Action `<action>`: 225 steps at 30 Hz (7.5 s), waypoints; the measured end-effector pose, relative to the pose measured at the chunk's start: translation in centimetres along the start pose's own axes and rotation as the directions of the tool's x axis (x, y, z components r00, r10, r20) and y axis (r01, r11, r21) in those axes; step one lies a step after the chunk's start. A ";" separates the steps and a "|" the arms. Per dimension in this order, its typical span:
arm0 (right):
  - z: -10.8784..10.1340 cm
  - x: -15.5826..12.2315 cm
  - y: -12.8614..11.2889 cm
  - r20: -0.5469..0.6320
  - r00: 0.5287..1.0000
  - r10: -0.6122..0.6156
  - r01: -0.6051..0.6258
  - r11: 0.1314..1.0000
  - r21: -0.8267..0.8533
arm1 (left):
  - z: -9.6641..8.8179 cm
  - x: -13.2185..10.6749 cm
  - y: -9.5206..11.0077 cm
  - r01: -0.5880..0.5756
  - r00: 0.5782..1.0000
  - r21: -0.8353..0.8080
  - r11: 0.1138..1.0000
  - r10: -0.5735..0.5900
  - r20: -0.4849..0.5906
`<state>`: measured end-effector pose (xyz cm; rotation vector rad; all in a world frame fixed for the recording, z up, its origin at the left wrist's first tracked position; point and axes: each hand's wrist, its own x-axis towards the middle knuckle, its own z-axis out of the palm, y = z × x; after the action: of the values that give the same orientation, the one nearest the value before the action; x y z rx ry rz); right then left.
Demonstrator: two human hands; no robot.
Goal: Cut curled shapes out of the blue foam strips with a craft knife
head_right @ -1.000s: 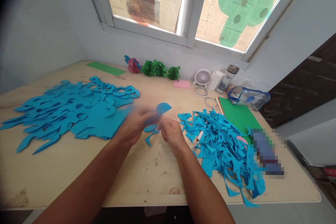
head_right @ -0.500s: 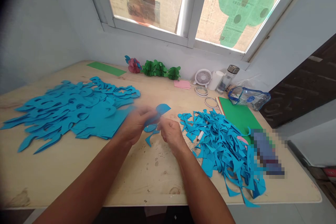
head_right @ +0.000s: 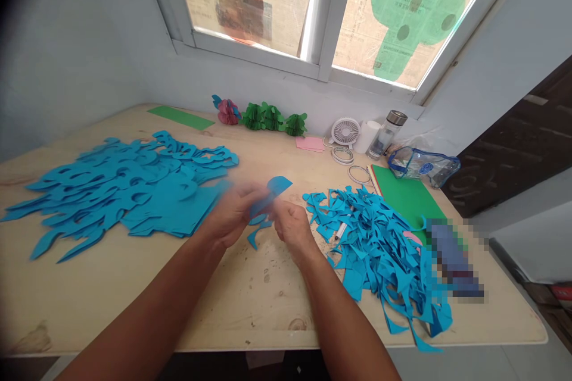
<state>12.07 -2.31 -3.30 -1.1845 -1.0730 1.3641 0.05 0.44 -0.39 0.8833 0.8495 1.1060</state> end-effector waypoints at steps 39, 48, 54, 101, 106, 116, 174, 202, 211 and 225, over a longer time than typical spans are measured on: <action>-0.2 0.0 -0.1 -0.007 0.989 -0.145 0.144 0.989 -0.021 | 0.4 0.2 -1.5 0.066 0.994 -0.180 0.981 -0.048 0.098; -0.2 -0.3 -0.7 0.036 0.997 -0.067 0.066 0.998 0.022 | 0.2 0.2 -0.7 -0.024 1.000 -0.129 0.991 0.024 0.000; -0.3 -0.2 -0.5 0.039 0.998 -0.047 0.045 0.998 0.052 | 0.3 0.1 -0.7 -0.058 0.998 -0.078 0.995 0.058 0.000; -0.3 -0.2 -0.9 0.016 1.000 -0.002 0.002 1.000 0.016 | 0.4 0.3 -1.4 -0.001 0.998 -0.082 0.997 -0.004 -0.059; -0.2 -0.2 -0.8 0.017 1.000 -0.006 0.006 1.000 0.021 | 0.4 0.2 -1.5 0.012 0.999 -0.084 0.996 -0.015 -0.042; -0.1 -0.3 -0.8 0.027 0.999 -0.017 0.016 0.999 0.028 | 0.6 0.2 -1.5 -0.017 0.998 -0.112 0.994 0.011 -0.060; -0.3 -0.3 -0.6 0.021 0.998 -0.065 0.064 0.996 0.062 | 0.9 0.0 -1.4 -0.126 0.989 -0.002 0.992 0.125 -0.081; -0.4 -0.2 -0.6 0.038 0.998 -0.050 0.046 0.994 0.097 | 1.2 -0.5 -0.7 -0.126 0.990 0.045 0.991 0.128 -0.061; -0.3 -0.1 -0.6 0.012 0.999 -0.052 0.051 0.996 0.075 | 1.2 -0.4 -1.0 -0.092 0.991 0.023 0.996 0.093 -0.098; 0.2 -0.2 -0.3 -0.029 0.996 -0.082 0.085 0.989 0.123 | 1.4 -0.6 -1.3 -0.093 0.993 -0.005 0.996 0.093 -0.071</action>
<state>11.95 -2.50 -2.97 -1.0514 -0.9945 1.3292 1.62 -0.58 -0.89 0.8885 0.8682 1.2269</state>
